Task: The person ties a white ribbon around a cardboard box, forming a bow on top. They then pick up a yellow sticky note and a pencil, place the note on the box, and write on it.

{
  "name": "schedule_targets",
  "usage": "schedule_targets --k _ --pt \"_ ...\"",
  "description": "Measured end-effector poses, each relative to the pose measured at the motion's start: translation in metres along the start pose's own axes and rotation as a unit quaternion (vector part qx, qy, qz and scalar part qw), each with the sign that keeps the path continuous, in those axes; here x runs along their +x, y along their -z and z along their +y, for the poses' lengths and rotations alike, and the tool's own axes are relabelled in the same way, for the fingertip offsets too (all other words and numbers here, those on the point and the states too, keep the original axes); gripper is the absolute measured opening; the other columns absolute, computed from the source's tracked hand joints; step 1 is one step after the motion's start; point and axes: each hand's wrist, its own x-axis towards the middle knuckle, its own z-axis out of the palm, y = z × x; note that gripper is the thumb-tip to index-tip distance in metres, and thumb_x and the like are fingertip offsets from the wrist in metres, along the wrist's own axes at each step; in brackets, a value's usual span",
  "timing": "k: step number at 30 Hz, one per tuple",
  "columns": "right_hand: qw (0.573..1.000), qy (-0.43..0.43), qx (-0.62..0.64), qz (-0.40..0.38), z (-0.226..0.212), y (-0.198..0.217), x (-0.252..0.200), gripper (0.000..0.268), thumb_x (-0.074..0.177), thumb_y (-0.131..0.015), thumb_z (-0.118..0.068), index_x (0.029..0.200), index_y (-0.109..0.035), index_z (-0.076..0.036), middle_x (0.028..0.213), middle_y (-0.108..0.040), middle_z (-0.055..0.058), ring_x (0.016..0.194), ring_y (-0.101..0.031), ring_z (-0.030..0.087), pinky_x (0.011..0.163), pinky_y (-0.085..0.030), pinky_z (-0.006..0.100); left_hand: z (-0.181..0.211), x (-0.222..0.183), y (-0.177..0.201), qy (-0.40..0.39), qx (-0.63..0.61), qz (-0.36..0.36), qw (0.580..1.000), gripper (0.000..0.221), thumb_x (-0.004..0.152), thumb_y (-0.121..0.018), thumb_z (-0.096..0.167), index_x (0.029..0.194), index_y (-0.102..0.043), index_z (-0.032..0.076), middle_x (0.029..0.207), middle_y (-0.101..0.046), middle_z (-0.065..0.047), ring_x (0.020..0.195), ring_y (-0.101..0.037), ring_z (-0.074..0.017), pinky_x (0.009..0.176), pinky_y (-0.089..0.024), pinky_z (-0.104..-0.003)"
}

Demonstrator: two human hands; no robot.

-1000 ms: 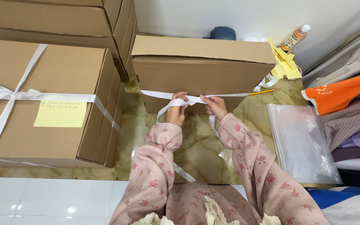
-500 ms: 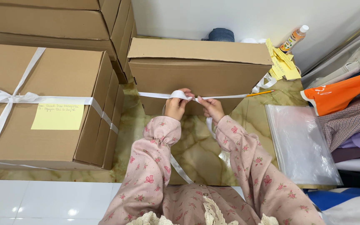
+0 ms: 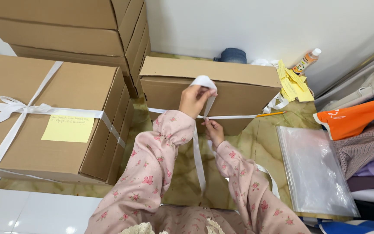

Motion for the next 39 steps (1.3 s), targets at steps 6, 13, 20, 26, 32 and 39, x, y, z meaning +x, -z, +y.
schedule_targets --k 6,13,20,26,32,39 --pt "1.000 0.022 0.001 0.023 0.005 -0.005 0.002 0.041 0.102 -0.063 -0.044 0.092 -0.070 -0.005 0.050 -0.030 -0.007 0.037 -0.028 0.001 0.035 -0.025 0.016 -0.008 0.058 -0.009 0.110 -0.198 0.035 0.973 0.015 0.093 -0.075 0.010 0.100 -0.065 0.001 0.092 -0.074 -0.010 0.080 -0.075 -0.0166 0.075 -0.064 -0.026" --pt "0.989 0.118 -0.077 0.037 0.026 -0.010 -0.008 0.032 0.102 -0.063 -0.038 0.092 -0.074 -0.009 0.061 -0.050 -0.002 0.043 -0.041 0.003 0.040 -0.035 0.018 -0.043 0.120 -0.008 0.180 0.086 -0.112 0.973 0.007 0.082 -0.076 0.012 0.088 -0.073 0.010 0.073 -0.075 0.001 0.051 -0.072 -0.0086 0.055 -0.059 -0.021" --pt "0.979 0.164 -0.117 0.024 0.029 0.000 -0.004 0.027 0.104 -0.062 -0.030 0.097 -0.075 -0.008 0.079 -0.068 0.005 0.073 -0.051 0.011 0.070 -0.044 0.026 -0.011 0.124 -0.011 0.231 0.267 -0.207 0.913 0.015 0.089 -0.072 0.034 0.100 -0.074 0.024 0.095 -0.076 0.005 0.101 -0.073 -0.0210 0.088 -0.055 -0.041" --pt "0.972 0.176 -0.156 0.004 0.020 0.000 0.001 0.026 0.104 -0.061 -0.029 0.097 -0.076 -0.009 0.083 -0.074 0.007 0.080 -0.059 0.013 0.080 -0.049 0.032 -0.019 0.125 -0.006 0.279 0.149 -0.176 0.932 0.020 0.085 -0.073 0.033 0.098 -0.076 0.018 0.083 -0.074 0.006 0.063 -0.073 -0.0116 0.079 -0.052 -0.025" --pt "0.969 0.177 -0.170 0.026 0.025 -0.004 0.009 0.025 0.105 -0.058 -0.029 0.097 -0.075 -0.011 0.079 -0.069 0.006 0.080 -0.056 0.014 0.079 -0.047 0.034 -0.022 0.130 -0.014 0.264 0.262 -0.124 0.920 0.015 0.086 -0.069 0.040 0.086 -0.075 0.026 0.073 -0.070 0.010 0.083 -0.074 -0.0199 0.082 -0.054 -0.033" --pt "0.974 0.164 -0.155 0.018 0.030 -0.002 0.003 0.026 0.106 -0.057 -0.029 0.097 -0.073 -0.011 0.084 -0.073 0.005 0.083 -0.059 0.014 0.084 -0.048 0.033 -0.006 0.139 -0.015 0.336 0.282 -0.171 0.882 0.026 0.089 -0.058 0.038 0.067 -0.068 0.027 0.046 -0.061 0.014 0.070 -0.074 -0.0132 0.082 -0.054 -0.031"
